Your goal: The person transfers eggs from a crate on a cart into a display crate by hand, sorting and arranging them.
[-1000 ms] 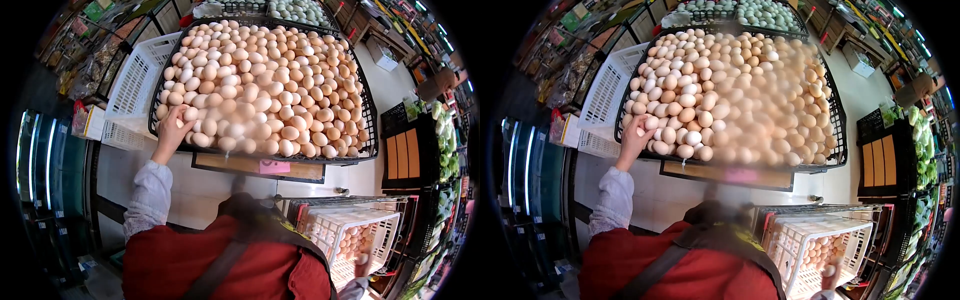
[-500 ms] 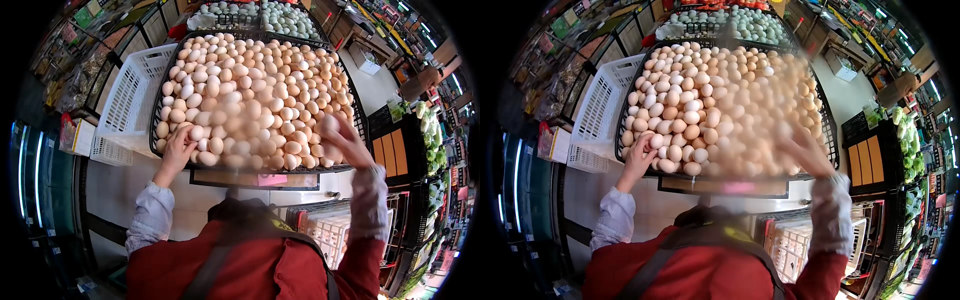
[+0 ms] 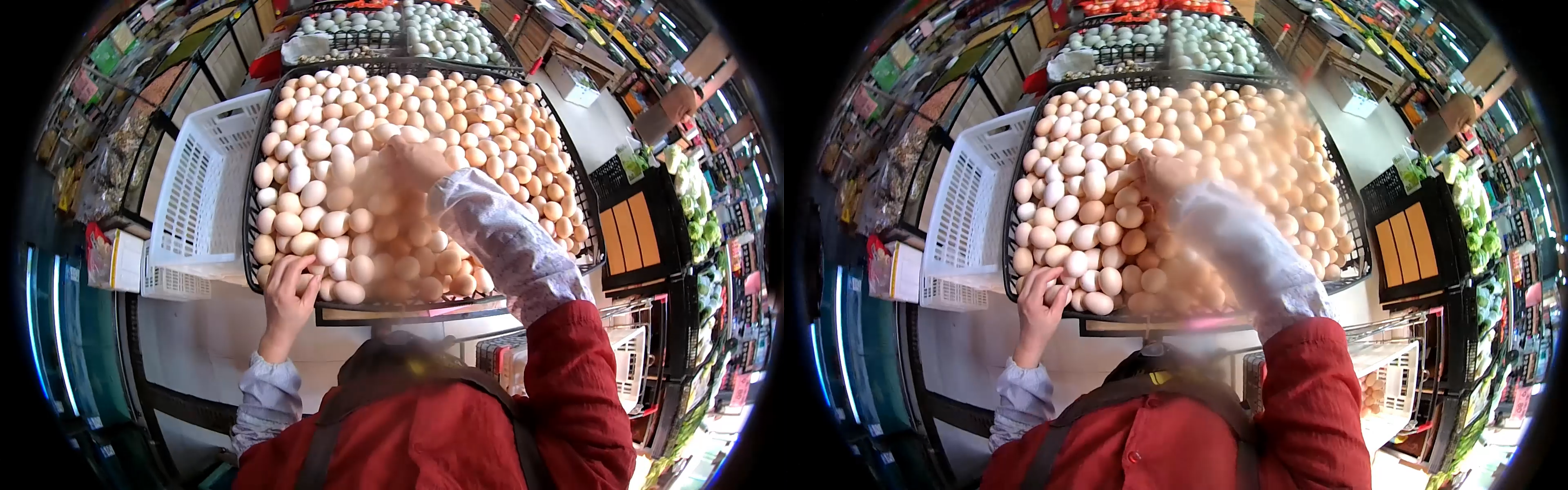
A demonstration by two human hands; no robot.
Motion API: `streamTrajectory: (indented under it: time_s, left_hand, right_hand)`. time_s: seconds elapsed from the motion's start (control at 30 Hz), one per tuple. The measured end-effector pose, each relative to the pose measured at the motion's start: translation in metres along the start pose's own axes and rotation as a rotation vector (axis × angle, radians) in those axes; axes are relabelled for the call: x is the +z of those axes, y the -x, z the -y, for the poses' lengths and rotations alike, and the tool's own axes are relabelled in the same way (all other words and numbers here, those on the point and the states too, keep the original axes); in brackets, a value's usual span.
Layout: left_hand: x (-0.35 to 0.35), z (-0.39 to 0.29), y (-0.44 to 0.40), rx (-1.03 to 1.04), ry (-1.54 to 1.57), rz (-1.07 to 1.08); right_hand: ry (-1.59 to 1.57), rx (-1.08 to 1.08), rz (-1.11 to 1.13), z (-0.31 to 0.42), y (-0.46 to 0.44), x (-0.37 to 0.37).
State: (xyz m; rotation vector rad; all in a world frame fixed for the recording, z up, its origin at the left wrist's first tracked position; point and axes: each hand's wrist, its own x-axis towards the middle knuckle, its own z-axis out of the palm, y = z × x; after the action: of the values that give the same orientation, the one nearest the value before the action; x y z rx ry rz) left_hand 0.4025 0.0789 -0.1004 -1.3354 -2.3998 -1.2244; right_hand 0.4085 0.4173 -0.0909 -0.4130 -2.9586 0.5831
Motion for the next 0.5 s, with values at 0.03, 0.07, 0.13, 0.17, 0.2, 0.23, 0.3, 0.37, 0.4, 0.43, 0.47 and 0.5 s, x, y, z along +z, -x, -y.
streamTrajectory:
  time_s: [0.03,0.07,0.13,0.17,0.2,0.23,0.3,0.37,0.4,0.43,0.47,0.5]
  left_hand:
    - [-0.002,-0.001,-0.002,0.011,-0.014,-0.021]
    - [-0.003,-0.002,-0.004,0.028,-0.025,-0.039]
    - [-0.002,-0.004,-0.009,0.019,0.032,-0.036]
    - [-0.002,-0.006,-0.013,0.044,0.031,-0.032]
    - [-0.002,-0.012,-0.018,0.071,0.029,-0.027]
    - [0.001,-0.017,-0.022,0.103,0.029,-0.04]
    - [0.006,-0.034,-0.031,0.143,0.079,-0.018]
    - [0.017,-0.048,-0.039,0.255,0.095,-0.002]
    - [0.024,-0.06,-0.042,0.262,0.133,0.024]
    - [0.029,-0.077,-0.045,0.285,0.167,0.042]
    - [0.037,-0.093,-0.047,0.304,0.203,0.062]
    - [0.049,-0.103,-0.046,0.32,0.286,0.088]
  right_hand:
    - [-0.094,-0.071,-0.09,-0.003,-0.002,0.008]
    - [-0.045,0.023,-0.075,-0.005,-0.008,0.016]
    - [-0.028,0.0,-0.038,-0.012,-0.024,0.038]
    - [-0.059,-0.115,-0.023,-0.03,-0.035,0.06]
    - [-0.126,-0.089,-0.024,-0.028,-0.027,0.051]
    - [-0.194,-0.063,-0.027,-0.025,-0.018,0.041]
    - [-0.293,0.133,-0.021,0.017,0.029,-0.014]
    - [-0.247,0.033,-0.091,0.008,0.061,-0.022]
    - [-0.323,-0.002,-0.138,0.007,0.088,-0.038]
    - [-0.332,-0.061,-0.171,-0.003,0.111,-0.05]
    - [-0.338,-0.117,-0.202,-0.014,0.136,-0.061]
    - [-0.472,-0.06,-0.191,-0.022,0.171,-0.08]
